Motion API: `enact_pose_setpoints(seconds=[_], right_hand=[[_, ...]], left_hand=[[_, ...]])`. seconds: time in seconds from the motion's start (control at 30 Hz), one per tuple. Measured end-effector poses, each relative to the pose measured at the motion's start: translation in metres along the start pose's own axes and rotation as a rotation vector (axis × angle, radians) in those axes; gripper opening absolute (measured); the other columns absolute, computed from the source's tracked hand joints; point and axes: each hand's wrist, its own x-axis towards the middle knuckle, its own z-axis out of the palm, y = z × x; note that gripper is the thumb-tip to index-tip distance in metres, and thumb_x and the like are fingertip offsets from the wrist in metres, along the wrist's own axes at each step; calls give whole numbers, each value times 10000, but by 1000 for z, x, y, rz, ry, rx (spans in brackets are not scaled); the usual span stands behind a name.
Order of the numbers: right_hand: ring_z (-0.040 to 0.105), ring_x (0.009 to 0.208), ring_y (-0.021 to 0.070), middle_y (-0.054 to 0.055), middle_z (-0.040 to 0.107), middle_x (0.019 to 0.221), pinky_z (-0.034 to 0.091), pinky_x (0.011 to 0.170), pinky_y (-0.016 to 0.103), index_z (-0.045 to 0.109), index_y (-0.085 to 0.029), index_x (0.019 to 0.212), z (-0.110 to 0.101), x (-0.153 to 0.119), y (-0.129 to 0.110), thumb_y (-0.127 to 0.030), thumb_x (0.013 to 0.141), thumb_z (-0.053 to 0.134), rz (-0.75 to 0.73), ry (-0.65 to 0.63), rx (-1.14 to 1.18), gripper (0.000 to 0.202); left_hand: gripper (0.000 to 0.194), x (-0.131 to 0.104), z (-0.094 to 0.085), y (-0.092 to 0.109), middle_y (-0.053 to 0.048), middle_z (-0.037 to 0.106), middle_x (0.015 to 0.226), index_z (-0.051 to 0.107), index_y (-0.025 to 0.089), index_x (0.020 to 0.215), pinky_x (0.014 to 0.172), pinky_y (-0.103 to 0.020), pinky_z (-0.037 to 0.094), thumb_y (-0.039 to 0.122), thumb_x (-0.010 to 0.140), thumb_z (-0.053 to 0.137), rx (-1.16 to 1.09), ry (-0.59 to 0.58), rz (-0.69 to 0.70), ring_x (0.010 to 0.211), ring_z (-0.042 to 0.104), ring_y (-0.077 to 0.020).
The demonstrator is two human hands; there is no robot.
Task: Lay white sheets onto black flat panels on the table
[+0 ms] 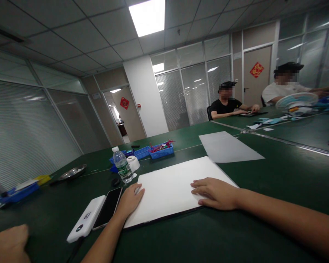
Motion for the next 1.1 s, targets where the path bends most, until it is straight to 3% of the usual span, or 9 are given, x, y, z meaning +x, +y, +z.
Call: enact_pose_setpoints(seconds=[0.27, 0.4, 0.5, 0.63, 0.73, 0.8, 0.9, 1.1], right_hand=[[478, 1419, 324, 142, 492, 1557, 379, 1166, 509, 555, -233, 1490, 2, 0, -4, -576, 979, 537, -29, -8, 39, 616], [476, 1426, 290, 119, 516, 1543, 370, 1185, 491, 536, -238, 1503, 1, 2, 2, -582, 997, 507, -17, -19, 65, 613], [499, 1405, 278, 118, 554, 1509, 372, 1188, 487, 564, -211, 1477, -3, 1, 28, -572, 1019, 449, 80, 79, -7, 594], [509, 1389, 300, 165, 552, 1500, 362, 1194, 489, 550, -132, 1477, -10, -12, 92, -491, 1014, 437, 305, 292, -215, 597], [467, 1424, 322, 182, 485, 1553, 353, 1196, 486, 472, -124, 1537, -14, -27, 138, -519, 982, 465, 522, 262, -312, 680], [473, 1417, 342, 206, 494, 1538, 378, 1169, 491, 511, -110, 1506, -15, -34, 156, -591, 989, 408, 657, 206, -342, 714], [518, 1364, 378, 241, 535, 1486, 418, 1115, 520, 573, -85, 1444, -13, -36, 163, -629, 991, 361, 735, 183, -369, 739], [650, 1134, 408, 275, 634, 1315, 506, 920, 560, 586, -83, 1405, -12, -28, 146, -591, 1000, 339, 802, 180, -447, 696]], left_hand=[[515, 1, 2, -2, -152, 652, 1420, 704, 108, 1286, 1188, -398, 385, 422, 923, 519, 12, -6, -6, 1354, 580, -293], [495, 1, 2, -1, -138, 657, 1417, 706, 119, 1282, 1190, -384, 380, 400, 923, 514, 15, -4, -9, 1351, 582, -283], [489, 1, 1, 0, -139, 661, 1412, 706, 121, 1281, 1185, -383, 385, 391, 923, 513, 13, -4, -13, 1344, 587, -283], [474, 0, -1, 1, -129, 668, 1406, 715, 135, 1268, 1182, -379, 387, 389, 910, 536, 7, -3, -14, 1334, 596, -282], [458, -1, -2, 1, -126, 676, 1395, 723, 143, 1255, 1176, -380, 398, 386, 910, 544, 6, 2, -10, 1324, 605, -280], [450, -2, -3, 0, -129, 680, 1388, 727, 143, 1248, 1169, -385, 408, 381, 912, 546, 8, 5, -6, 1316, 611, -283], [456, -2, -3, -1, -137, 673, 1397, 721, 133, 1258, 1168, -391, 411, 376, 916, 543, 15, 5, 1, 1326, 604, -287], [472, -2, -2, -1, -140, 659, 1415, 713, 127, 1277, 1177, -390, 401, 383, 930, 521, 31, -11, 11, 1354, 582, -286]])
